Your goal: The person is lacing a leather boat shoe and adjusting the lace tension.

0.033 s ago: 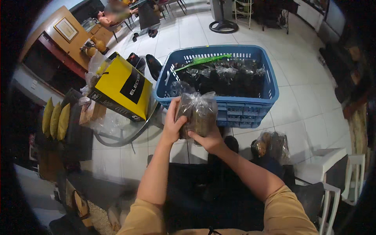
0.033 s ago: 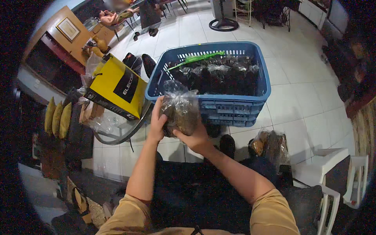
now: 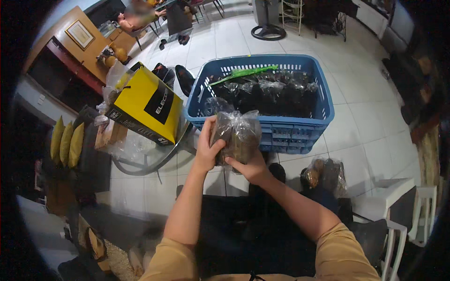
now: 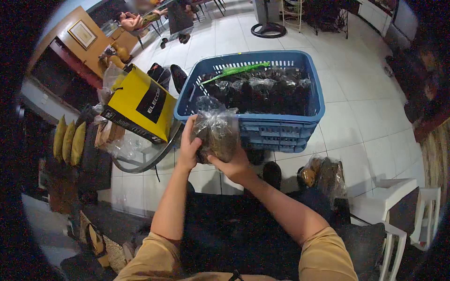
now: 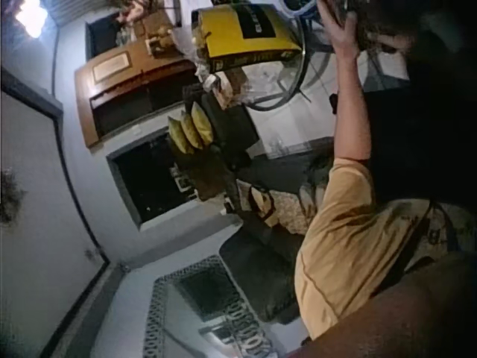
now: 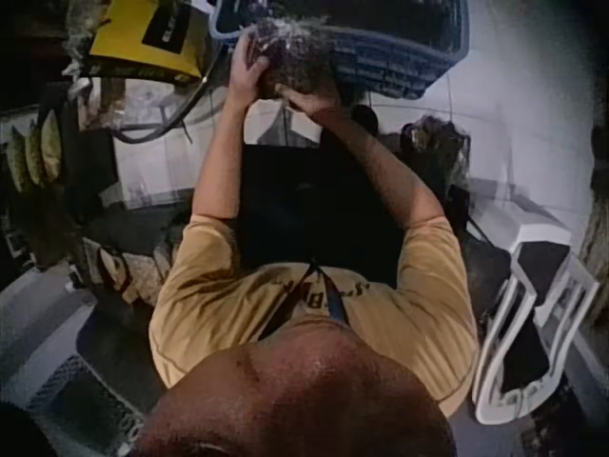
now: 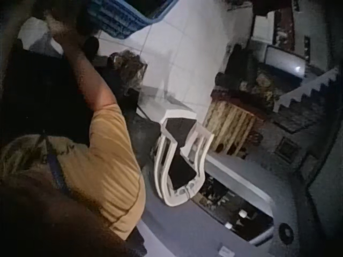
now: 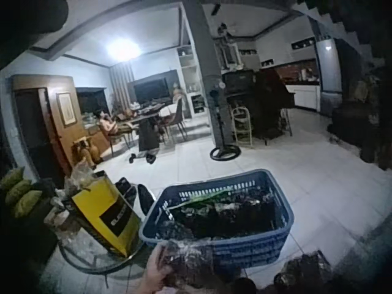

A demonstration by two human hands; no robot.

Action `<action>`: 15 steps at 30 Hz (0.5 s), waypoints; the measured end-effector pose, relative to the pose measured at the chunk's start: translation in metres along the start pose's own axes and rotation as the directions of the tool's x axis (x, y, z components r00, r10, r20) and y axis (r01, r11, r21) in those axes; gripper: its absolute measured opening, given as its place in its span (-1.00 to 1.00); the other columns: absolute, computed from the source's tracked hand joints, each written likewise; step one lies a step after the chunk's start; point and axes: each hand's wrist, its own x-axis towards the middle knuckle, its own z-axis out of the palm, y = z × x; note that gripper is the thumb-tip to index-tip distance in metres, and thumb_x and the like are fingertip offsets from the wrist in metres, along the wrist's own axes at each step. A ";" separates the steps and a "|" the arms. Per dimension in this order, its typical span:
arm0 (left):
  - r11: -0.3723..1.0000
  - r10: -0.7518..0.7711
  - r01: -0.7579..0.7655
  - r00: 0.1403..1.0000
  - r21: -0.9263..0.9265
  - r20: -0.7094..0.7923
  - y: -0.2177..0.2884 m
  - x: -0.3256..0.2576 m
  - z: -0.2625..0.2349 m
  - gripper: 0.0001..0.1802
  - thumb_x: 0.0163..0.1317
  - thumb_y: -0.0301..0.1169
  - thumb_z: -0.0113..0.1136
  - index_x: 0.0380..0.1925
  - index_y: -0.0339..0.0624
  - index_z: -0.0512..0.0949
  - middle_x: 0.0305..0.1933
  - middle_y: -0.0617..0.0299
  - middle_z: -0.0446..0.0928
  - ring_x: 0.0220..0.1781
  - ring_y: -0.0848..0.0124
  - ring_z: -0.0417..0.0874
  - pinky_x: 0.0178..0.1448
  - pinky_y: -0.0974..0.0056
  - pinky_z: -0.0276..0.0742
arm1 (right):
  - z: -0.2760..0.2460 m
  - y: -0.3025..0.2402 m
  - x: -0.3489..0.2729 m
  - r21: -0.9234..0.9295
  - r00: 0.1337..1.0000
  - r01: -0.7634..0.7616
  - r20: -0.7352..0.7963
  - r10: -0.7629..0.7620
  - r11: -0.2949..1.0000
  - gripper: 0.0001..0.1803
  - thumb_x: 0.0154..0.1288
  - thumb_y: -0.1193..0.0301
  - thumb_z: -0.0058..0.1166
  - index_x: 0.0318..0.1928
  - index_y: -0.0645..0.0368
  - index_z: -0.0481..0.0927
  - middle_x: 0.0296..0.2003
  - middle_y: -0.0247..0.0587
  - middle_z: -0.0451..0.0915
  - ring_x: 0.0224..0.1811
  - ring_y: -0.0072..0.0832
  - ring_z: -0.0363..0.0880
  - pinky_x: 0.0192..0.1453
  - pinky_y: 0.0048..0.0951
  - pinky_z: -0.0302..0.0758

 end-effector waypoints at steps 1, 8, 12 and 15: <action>0.998 0.017 -0.016 1.000 0.066 -0.008 0.002 0.002 0.001 -0.13 0.19 -0.11 0.44 0.40 -0.28 0.31 0.25 0.11 0.47 0.33 0.31 0.45 0.45 0.22 0.29 | -0.002 -0.003 0.001 0.040 0.998 0.006 0.068 -0.009 0.999 -0.16 0.27 0.24 0.45 0.44 0.25 0.31 0.28 0.07 0.52 0.34 -0.18 0.53 0.45 -0.21 0.39; 0.939 0.135 -0.130 0.991 0.319 0.006 0.017 0.004 0.013 -0.42 0.20 -0.32 0.38 0.22 -0.23 0.50 0.15 0.12 0.53 0.23 0.30 0.52 0.37 0.21 0.37 | -0.013 0.004 0.003 0.088 0.995 -0.002 0.095 -0.006 0.996 -0.30 0.24 0.25 0.45 0.31 0.25 0.49 0.15 0.02 0.64 0.22 -0.19 0.63 0.37 -0.20 0.48; 0.955 0.089 -0.080 0.996 0.285 -0.020 0.025 0.008 0.018 -0.58 0.24 -0.43 0.33 0.10 -0.26 0.56 0.07 0.16 0.56 0.15 0.33 0.56 0.31 0.24 0.40 | -0.019 0.012 0.005 -0.114 0.995 0.078 0.078 -0.069 0.990 -0.25 0.18 0.22 0.50 0.30 0.25 0.48 0.11 -0.02 0.66 0.18 -0.21 0.66 0.32 -0.19 0.52; 0.979 0.064 -0.061 0.998 0.194 -0.006 0.025 0.011 0.009 -0.54 0.21 -0.41 0.38 0.12 -0.25 0.55 0.09 0.16 0.56 0.18 0.33 0.56 0.33 0.25 0.39 | -0.022 0.002 0.011 -0.080 0.993 0.025 0.114 -0.015 0.997 -0.22 0.13 0.23 0.55 0.29 0.24 0.47 0.10 -0.02 0.66 0.17 -0.21 0.66 0.31 -0.19 0.54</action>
